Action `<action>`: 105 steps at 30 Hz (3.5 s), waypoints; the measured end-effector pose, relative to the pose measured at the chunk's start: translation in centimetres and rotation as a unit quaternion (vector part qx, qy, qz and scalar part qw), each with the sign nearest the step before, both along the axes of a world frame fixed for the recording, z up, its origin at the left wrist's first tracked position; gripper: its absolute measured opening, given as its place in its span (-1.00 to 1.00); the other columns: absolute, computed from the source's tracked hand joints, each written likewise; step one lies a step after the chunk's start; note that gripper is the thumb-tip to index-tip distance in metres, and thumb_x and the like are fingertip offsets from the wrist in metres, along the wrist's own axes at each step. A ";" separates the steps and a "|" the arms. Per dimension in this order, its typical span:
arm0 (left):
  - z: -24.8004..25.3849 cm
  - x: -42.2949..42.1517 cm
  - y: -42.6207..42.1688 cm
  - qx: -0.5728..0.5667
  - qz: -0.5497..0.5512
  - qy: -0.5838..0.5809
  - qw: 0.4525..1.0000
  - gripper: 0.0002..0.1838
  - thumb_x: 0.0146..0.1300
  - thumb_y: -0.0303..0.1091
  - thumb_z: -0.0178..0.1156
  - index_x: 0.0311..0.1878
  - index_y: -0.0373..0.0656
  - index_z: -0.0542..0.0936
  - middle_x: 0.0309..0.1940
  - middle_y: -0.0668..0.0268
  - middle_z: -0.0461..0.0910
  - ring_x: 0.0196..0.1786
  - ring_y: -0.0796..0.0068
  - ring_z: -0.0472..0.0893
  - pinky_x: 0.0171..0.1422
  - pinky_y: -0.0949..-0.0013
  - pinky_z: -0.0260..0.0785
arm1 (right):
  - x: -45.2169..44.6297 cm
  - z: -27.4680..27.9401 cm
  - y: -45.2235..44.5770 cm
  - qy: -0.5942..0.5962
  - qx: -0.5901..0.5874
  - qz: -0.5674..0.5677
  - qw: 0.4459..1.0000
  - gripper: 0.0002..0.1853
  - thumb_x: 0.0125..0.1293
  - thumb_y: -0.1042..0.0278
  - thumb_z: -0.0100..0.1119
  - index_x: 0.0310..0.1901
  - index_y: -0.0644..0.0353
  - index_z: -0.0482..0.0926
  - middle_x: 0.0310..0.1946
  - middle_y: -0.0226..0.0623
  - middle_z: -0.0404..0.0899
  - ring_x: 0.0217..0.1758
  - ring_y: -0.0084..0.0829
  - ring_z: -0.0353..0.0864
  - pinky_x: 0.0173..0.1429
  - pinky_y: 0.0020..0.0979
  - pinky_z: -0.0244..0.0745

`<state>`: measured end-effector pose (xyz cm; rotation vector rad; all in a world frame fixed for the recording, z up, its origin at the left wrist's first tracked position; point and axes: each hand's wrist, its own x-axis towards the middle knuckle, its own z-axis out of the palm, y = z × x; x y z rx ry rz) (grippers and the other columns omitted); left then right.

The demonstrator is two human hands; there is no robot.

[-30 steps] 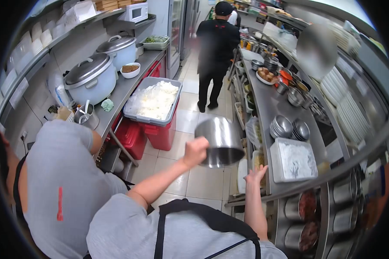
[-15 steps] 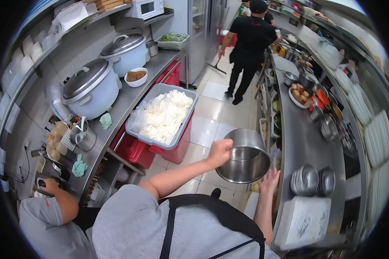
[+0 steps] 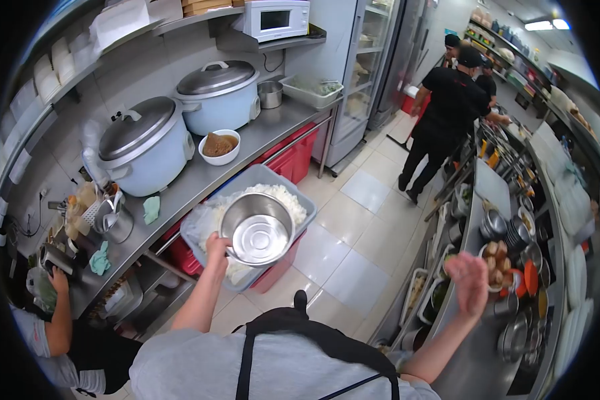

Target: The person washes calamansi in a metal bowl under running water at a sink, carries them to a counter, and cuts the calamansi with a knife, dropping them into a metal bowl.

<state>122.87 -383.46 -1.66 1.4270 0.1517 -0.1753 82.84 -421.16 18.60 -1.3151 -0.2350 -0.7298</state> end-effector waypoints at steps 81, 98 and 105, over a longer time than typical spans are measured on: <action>7.6 71.1 -72.0 0.582 0.000 -0.384 0.717 -0.92 -0.21 -0.51 0.19 -0.53 -0.17 0.54 -0.50 0.34 0.48 -0.25 0.32 0.39 -0.14 0.36 0.29 | 110.4 -7.3 -59.2 0.295 -0.518 0.229 0.770 -0.73 0.17 0.35 -0.01 -0.13 0.31 0.46 -0.30 -0.02 0.50 -0.27 -0.03 0.48 -0.16 -0.23 0.35; 6.8 68.8 -67.8 -0.086 0.077 -0.087 0.990 -0.66 0.13 -0.38 0.18 -0.04 -0.32 0.45 -0.17 0.25 0.48 -0.17 0.49 0.48 -0.04 0.48 0.33 | 112.5 -13.4 -54.6 0.248 -0.455 0.115 0.847 -0.68 0.26 0.29 -0.05 -0.01 0.25 0.42 -0.41 -0.07 0.53 -0.36 -0.27 0.54 -0.22 -0.38 0.38; 8.1 65.3 -67.3 -0.298 0.080 -0.058 0.949 -0.67 0.17 -0.52 0.07 0.02 -0.35 0.39 -0.18 0.23 0.49 -0.05 0.33 0.52 0.13 0.39 0.37 | 105.1 -11.4 -52.0 0.318 -0.293 0.257 0.864 -0.63 0.31 0.36 -0.09 0.15 0.17 0.34 -0.12 -0.13 0.53 -0.18 -0.43 0.51 -0.07 -0.45 0.36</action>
